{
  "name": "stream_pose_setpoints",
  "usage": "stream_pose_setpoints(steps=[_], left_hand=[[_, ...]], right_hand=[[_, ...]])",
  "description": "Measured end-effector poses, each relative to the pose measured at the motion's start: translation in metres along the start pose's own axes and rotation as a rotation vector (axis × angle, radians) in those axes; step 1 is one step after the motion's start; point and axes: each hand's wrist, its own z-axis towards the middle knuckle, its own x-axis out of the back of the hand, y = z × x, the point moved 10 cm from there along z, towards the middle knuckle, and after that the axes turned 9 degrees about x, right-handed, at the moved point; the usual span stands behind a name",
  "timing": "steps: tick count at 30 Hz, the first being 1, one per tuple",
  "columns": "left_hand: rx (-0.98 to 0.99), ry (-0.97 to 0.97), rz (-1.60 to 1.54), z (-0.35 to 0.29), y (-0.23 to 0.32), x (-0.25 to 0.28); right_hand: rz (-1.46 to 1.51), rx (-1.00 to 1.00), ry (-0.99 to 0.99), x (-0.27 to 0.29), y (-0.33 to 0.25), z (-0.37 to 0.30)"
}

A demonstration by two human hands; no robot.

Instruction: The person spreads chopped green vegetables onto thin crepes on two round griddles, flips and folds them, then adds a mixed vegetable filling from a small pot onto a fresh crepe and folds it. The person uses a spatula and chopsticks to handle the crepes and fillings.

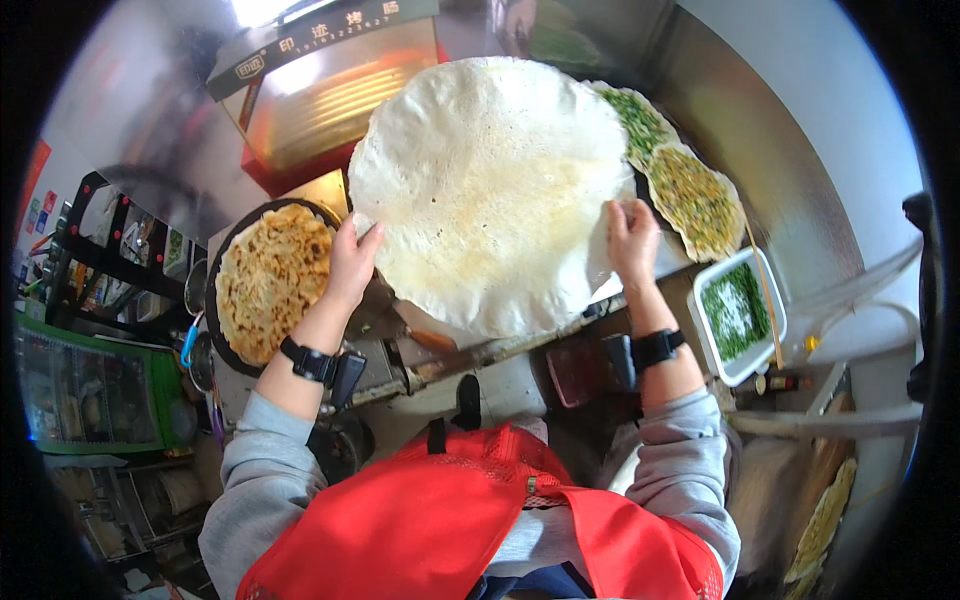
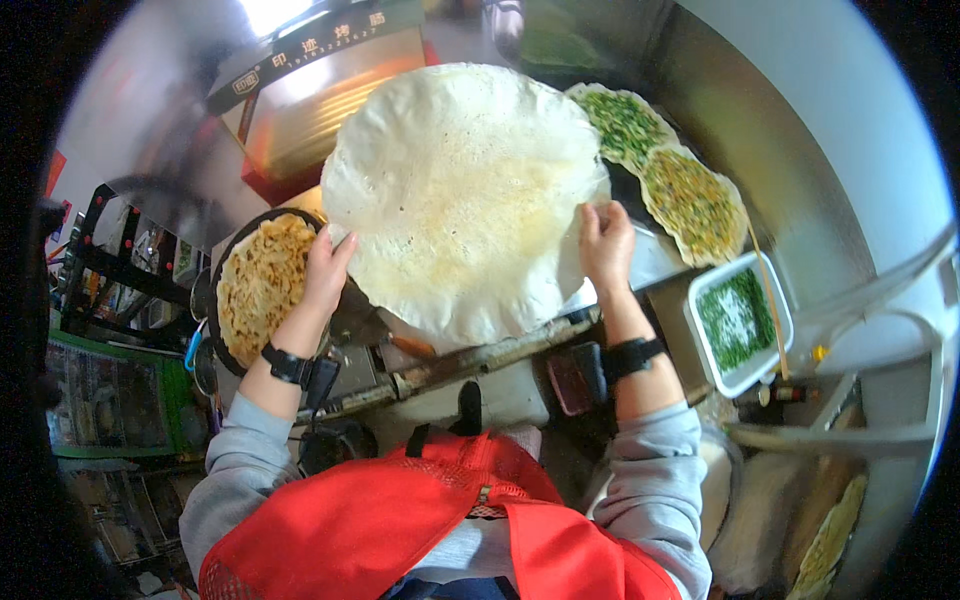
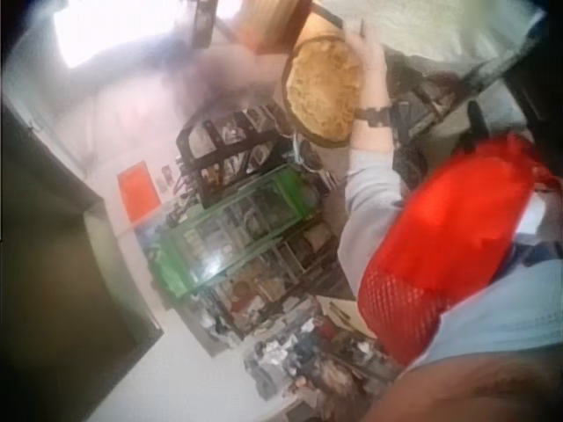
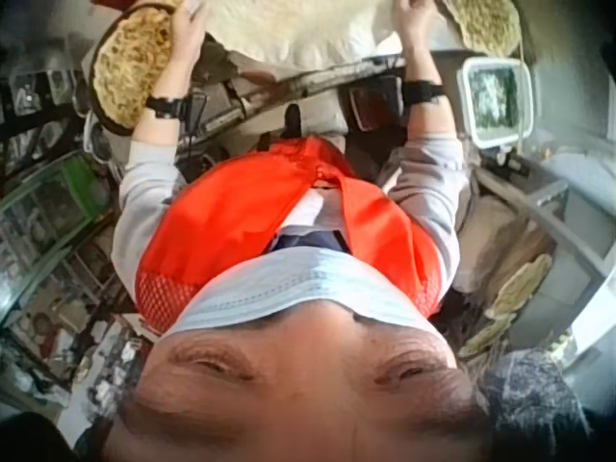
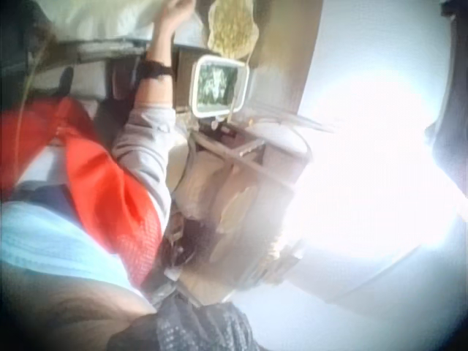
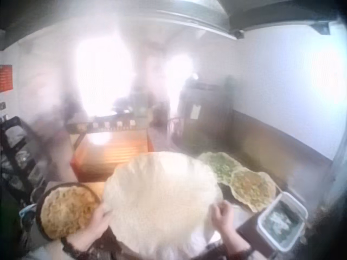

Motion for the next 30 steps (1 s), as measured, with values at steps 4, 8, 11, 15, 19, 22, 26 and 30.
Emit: stream_pose_setpoints(steps=[4,8,11,15,19,22,26,30], left_hand=[[0.15,0.081,0.434,0.087,-0.052,0.017],[0.308,0.075,0.896,0.108,-0.081,0.016],[0.195,0.117,1.184,0.111,-0.062,-0.009],[-0.219,-0.177,1.394,0.125,-0.049,-0.111],[0.071,-0.474,1.462,0.134,-0.087,-0.134],[0.125,-0.429,1.56,0.114,-0.081,-0.118],[0.354,-0.427,1.55,0.054,-0.074,-0.091],[-0.022,-0.279,1.218,-0.033,-0.02,-0.082]], right_hand=[[-0.211,-0.014,-0.037,-0.077,0.037,0.033],[-0.497,-0.25,-0.267,-0.11,0.072,0.03],[-0.856,0.172,-0.001,-0.108,0.012,0.028],[-0.708,0.434,-0.401,-0.195,-0.025,-0.018],[-0.763,0.24,-0.786,-0.231,0.005,-0.038],[-0.71,0.434,-1.048,-0.235,0.018,-0.017],[-0.786,0.996,-1.026,-0.241,0.001,0.028],[-0.539,0.872,-0.997,-0.282,-0.021,0.017]])
